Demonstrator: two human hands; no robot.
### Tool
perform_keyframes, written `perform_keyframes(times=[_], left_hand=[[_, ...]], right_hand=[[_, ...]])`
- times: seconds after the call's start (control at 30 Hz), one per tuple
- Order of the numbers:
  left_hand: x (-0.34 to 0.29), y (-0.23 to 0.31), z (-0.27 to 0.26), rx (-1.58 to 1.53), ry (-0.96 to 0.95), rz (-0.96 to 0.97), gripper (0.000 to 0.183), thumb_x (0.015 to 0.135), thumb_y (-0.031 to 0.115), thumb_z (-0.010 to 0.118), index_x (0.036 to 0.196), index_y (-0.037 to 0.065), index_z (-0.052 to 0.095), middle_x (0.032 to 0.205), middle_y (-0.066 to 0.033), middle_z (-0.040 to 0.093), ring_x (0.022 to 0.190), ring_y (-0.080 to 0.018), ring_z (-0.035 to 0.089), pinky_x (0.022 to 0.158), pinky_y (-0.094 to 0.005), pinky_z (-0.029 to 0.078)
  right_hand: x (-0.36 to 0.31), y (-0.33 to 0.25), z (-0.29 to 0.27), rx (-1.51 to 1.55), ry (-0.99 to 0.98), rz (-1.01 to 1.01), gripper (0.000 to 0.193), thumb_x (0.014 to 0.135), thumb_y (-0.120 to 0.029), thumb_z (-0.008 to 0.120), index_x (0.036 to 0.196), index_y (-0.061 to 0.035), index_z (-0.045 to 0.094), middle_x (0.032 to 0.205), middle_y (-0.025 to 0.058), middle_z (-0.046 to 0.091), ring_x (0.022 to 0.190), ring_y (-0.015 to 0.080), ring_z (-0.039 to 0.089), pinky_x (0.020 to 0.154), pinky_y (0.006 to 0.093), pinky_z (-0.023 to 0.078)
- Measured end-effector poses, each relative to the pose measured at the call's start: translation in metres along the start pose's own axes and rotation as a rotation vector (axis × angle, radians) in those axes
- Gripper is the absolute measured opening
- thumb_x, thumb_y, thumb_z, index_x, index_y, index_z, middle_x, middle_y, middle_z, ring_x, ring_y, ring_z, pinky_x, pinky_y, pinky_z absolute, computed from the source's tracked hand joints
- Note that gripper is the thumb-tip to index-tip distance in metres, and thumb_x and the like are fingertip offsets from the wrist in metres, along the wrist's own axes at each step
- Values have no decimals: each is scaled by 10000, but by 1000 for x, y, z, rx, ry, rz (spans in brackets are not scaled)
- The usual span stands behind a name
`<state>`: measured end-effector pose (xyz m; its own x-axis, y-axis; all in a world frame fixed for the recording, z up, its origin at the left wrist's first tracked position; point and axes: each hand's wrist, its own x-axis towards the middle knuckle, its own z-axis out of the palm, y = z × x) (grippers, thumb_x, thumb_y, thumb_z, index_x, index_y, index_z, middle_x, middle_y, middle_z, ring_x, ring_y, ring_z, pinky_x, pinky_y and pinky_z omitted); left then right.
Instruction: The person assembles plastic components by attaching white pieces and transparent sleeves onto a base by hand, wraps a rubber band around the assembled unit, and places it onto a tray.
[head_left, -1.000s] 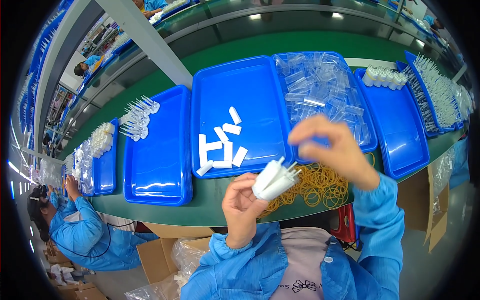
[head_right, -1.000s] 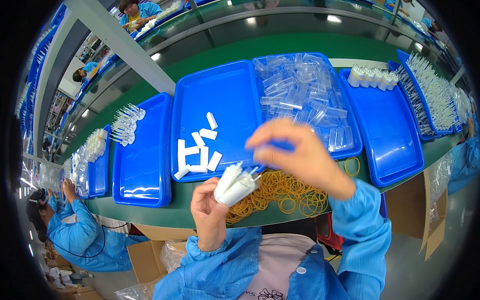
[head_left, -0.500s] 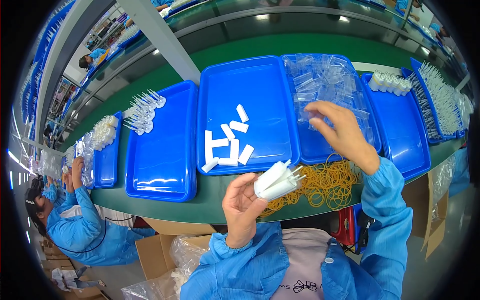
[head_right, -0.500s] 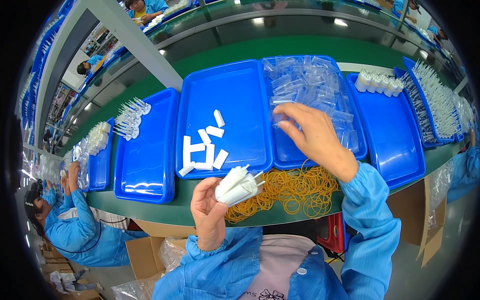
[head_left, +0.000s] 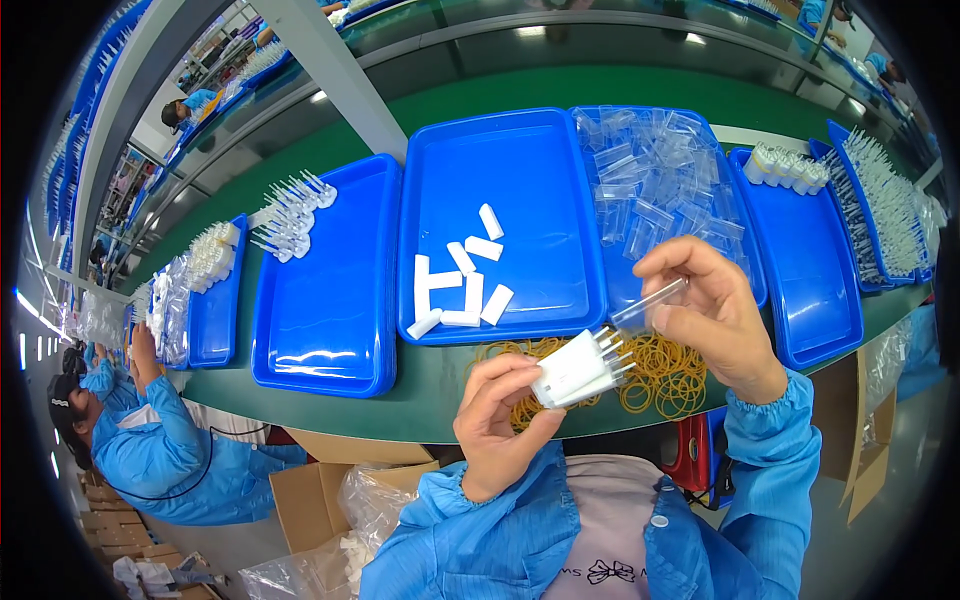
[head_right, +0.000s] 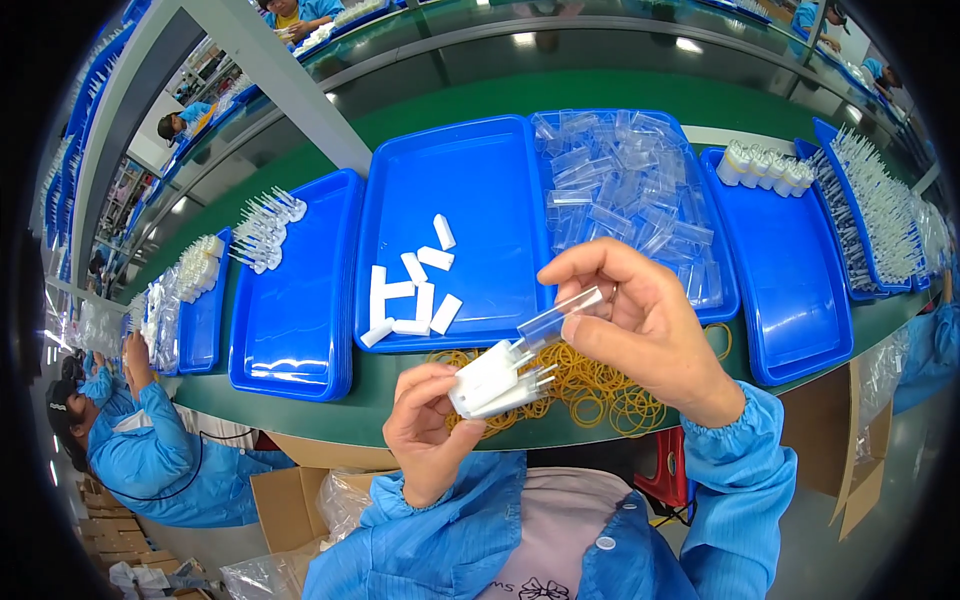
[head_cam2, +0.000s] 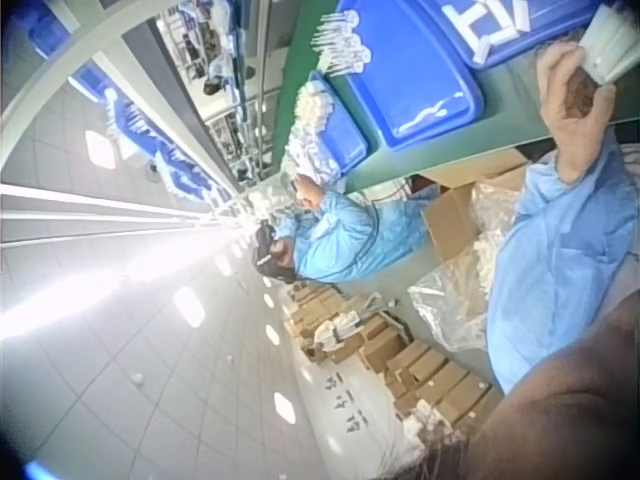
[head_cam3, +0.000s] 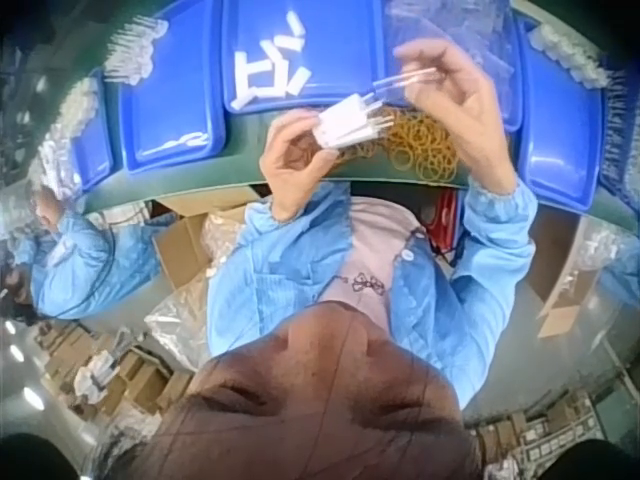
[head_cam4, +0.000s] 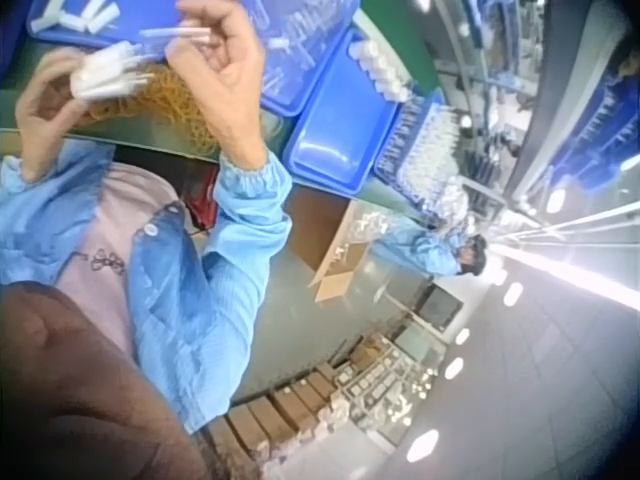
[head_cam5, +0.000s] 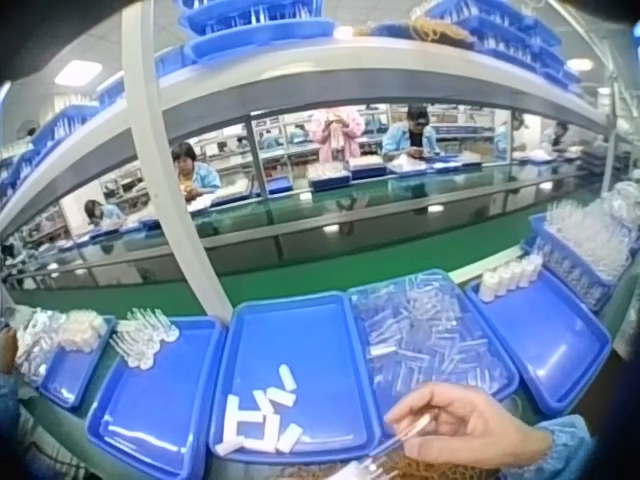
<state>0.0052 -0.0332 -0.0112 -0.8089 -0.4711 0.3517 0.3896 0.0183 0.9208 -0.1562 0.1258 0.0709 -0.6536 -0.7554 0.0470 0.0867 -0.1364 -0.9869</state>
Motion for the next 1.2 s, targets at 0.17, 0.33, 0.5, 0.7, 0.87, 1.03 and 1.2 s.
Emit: perform_keyframes(times=[0.17,0.33,0.5,0.7,0.87,1.03,1.2], left_hand=[[-1,0,0,53,14,25,433,681,-108,713,1087,-16,594,1156,-123,483,1065,-219,552,895,-324,517],[-2,-2,-3,149,-16,77,453,663,-117,676,1093,-24,569,1179,-140,443,1093,-215,516,894,-326,499],[-2,-1,1,139,22,54,441,662,-90,731,1078,-8,613,1144,-125,491,1033,-214,545,859,-308,497],[7,11,5,326,-37,89,469,666,-79,723,1116,7,627,1123,-118,483,1001,-212,544,828,-304,485],[12,16,5,415,-138,128,486,681,-82,708,1149,23,624,1102,-114,461,984,-217,549,823,-304,487],[20,20,6,418,-214,120,461,710,-104,678,1149,25,625,1106,-120,434,955,-210,564,818,-309,507],[26,23,3,446,-255,114,442,724,-108,665,1146,21,626,1111,-122,421,961,-215,573,815,-309,510]], right_hand=[[-7,0,2,-69,26,-40,338,800,7,570,1135,-3,531,971,35,509,912,75,496,818,234,430],[-7,2,2,-109,68,-52,384,787,22,579,1164,-2,510,964,35,508,894,74,504,808,233,438],[-7,3,7,21,-10,35,425,779,40,579,1192,-2,486,955,38,511,877,75,518,789,227,445],[-11,9,13,-74,14,-19,429,770,53,590,1184,-3,494,968,45,509,885,80,517,799,235,453],[-9,8,14,-87,42,-66,416,764,60,592,1166,-5,508,981,53,506,908,84,512,805,236,455],[-6,5,10,-4,41,-1,411,769,57,588,1165,-2,492,974,49,504,888,82,525,811,239,458],[1,6,5,32,-1,43,390,778,31,591,1153,2,488,947,37,510,889,75,533,804,233,457]])
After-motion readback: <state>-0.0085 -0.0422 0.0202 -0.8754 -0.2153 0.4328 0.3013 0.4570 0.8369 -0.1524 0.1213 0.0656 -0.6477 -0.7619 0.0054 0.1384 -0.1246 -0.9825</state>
